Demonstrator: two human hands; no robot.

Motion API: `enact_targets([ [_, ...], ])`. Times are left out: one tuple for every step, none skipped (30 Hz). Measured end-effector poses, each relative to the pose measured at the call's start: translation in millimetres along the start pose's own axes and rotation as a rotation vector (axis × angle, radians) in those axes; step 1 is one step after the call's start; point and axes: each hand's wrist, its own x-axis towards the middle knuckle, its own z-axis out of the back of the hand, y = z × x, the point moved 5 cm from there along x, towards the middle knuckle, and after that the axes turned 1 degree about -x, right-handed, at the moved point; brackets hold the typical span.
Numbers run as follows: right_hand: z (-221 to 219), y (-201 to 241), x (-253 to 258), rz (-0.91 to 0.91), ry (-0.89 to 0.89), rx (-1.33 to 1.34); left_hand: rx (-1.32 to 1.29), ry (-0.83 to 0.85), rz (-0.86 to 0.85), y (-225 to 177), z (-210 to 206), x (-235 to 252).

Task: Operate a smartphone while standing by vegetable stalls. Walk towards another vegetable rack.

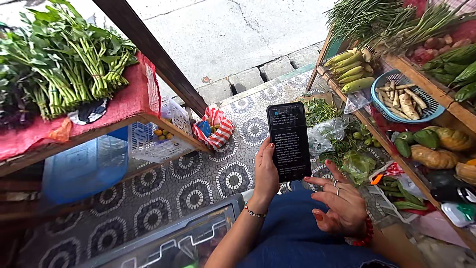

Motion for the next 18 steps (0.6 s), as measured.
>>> enact_targets([
  [-1, -1, 0, 0.001, 0.001, -0.001, -0.006, 0.004, -0.002, 0, 0, 0],
  [-2, -2, 0, 0.001, 0.0, -0.004, -0.008, 0.006, -0.002, -1, -1, 0],
  [-4, -3, 0, 0.0, -0.003, -0.006, -0.007, 0.011, -0.001, -1, -1, 0],
  [-4, -3, 0, 0.002, -0.001, -0.012, -0.003, 0.019, -0.003, -1, -2, 0],
  [-3, -2, 1, 0.006, 0.001, -0.014, 0.001, 0.025, -0.003, 0, -3, 0],
  [-2, -1, 2, 0.01, 0.003, -0.012, 0.007, 0.031, -0.003, 0, -3, 0],
  [-1, 0, 3, 0.012, 0.001, -0.008, 0.009, 0.038, -0.003, 0, -3, 0],
  [0, 1, 4, 0.012, 0.001, -0.004, 0.009, 0.039, -0.003, 0, -4, 0],
  [1, 1, 5, 0.012, -0.001, -0.002, 0.006, 0.044, -0.001, 1, -4, 0],
  [1, 1, 5, 0.011, -0.004, -0.001, 0.001, 0.05, 0.002, 1, -5, 0],
  [1, 0, 6, 0.008, -0.01, -0.003, -0.002, 0.057, 0.004, 2, -5, 0],
  [1, 0, 6, 0.004, -0.017, -0.006, -0.004, 0.067, 0.005, 3, -6, 0],
  [0, -1, 6, -0.002, -0.016, -0.008, -0.01, 0.082, 0.008, 3, -7, -1],
  [0, -2, 6, -0.008, -0.014, -0.006, -0.016, 0.098, 0.01, 4, -8, -1],
  [0, -2, 7, -0.011, -0.012, -0.005, -0.018, 0.112, 0.009, 5, -10, -2],
  [0, -3, 7, -0.012, -0.011, -0.005, -0.009, 0.129, 0.007, 6, -11, -3],
  [0, -3, 8, -0.012, -0.015, -0.007, 0.005, 0.152, 0.005, 8, -12, -4],
  [0, -3, 9, -0.012, -0.019, -0.008, 0.014, 0.17, 0.002, 10, -13, -5],
])
